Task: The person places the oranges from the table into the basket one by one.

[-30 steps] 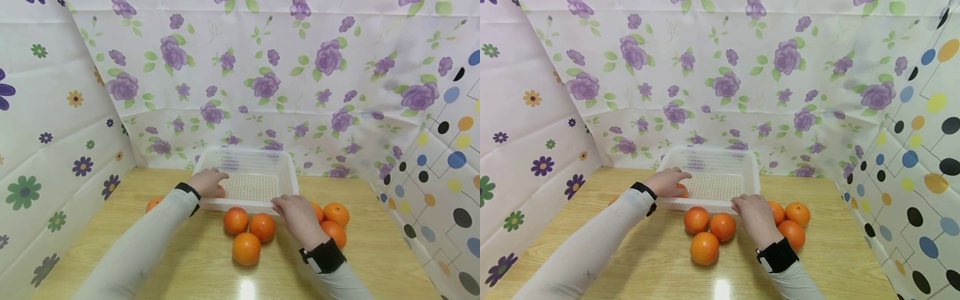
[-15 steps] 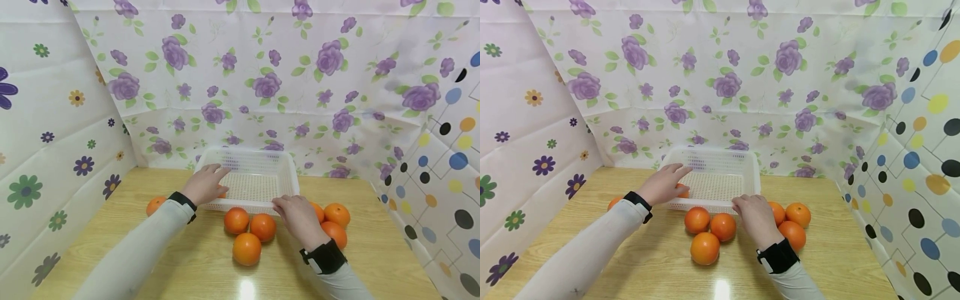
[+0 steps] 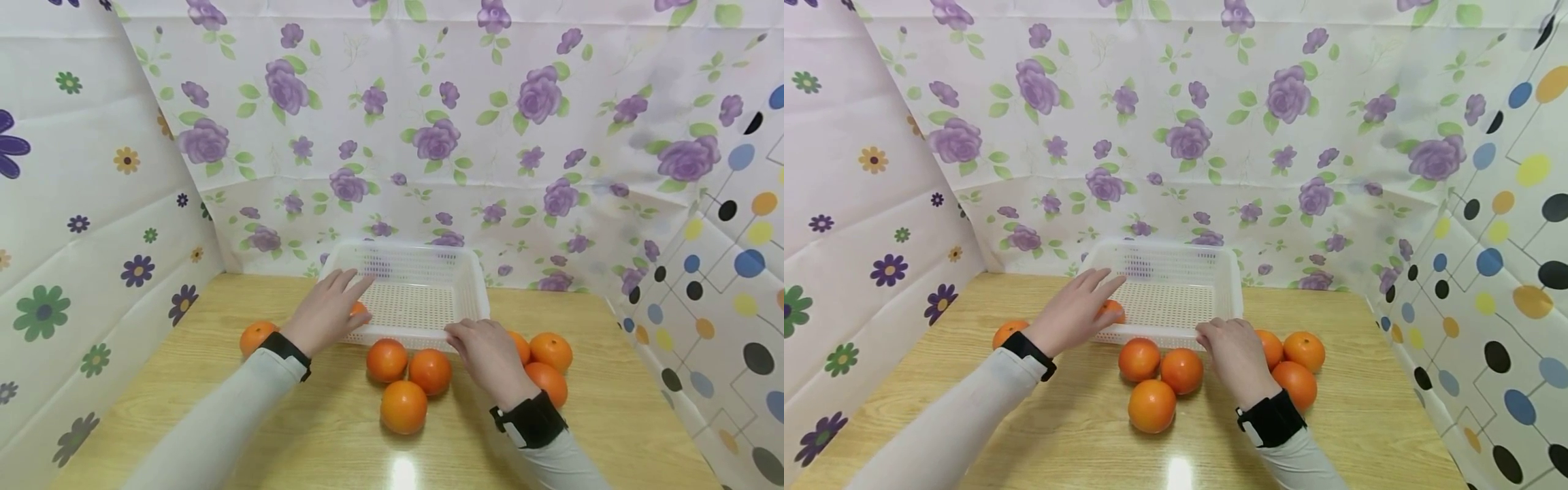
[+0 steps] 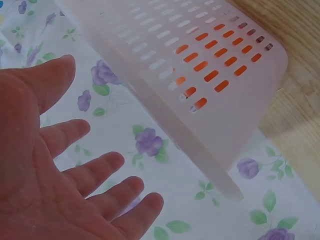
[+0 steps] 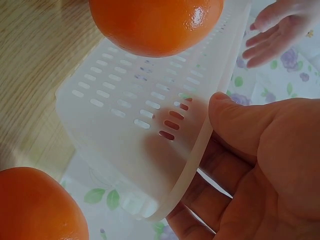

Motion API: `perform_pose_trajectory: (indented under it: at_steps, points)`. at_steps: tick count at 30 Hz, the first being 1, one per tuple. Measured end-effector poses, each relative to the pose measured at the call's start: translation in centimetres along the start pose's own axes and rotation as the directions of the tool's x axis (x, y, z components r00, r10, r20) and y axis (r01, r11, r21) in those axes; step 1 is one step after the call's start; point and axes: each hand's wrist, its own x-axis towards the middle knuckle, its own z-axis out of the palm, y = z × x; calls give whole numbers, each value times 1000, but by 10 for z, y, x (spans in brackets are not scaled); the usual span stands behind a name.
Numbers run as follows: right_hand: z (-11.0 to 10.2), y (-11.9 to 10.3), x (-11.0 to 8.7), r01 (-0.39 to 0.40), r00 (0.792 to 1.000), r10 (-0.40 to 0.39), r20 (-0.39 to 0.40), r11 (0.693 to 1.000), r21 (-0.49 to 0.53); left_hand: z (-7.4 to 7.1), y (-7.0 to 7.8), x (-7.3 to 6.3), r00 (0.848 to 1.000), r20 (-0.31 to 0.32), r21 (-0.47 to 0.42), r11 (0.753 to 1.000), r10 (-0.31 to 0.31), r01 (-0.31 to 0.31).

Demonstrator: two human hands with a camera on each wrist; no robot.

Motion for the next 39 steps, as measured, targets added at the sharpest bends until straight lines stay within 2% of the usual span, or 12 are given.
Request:
perform_pose_trajectory:
  at_steps: [11, 21, 30, 39]
  points:
    - [3, 2, -1, -5, 1000, 5, -6, 1000, 6, -1, 8, -18, 999, -13, 33, 999, -37, 37]
    - [4, 4, 0, -15, 1000, 15, 2, 1000, 7, 1, 7, -38, 996, -88, 23, 999, -20, 22]
    - [4, 3, 1, -8, 1000, 8, -4, 1000, 14, 2, -2, -60, 992, -103, -41, 997, -75, 72]
    - [5, 3, 1, -7, 1000, 7, -5, 1000, 11, 5, -15, -81, 983, -143, -64, 992, -116, 108]
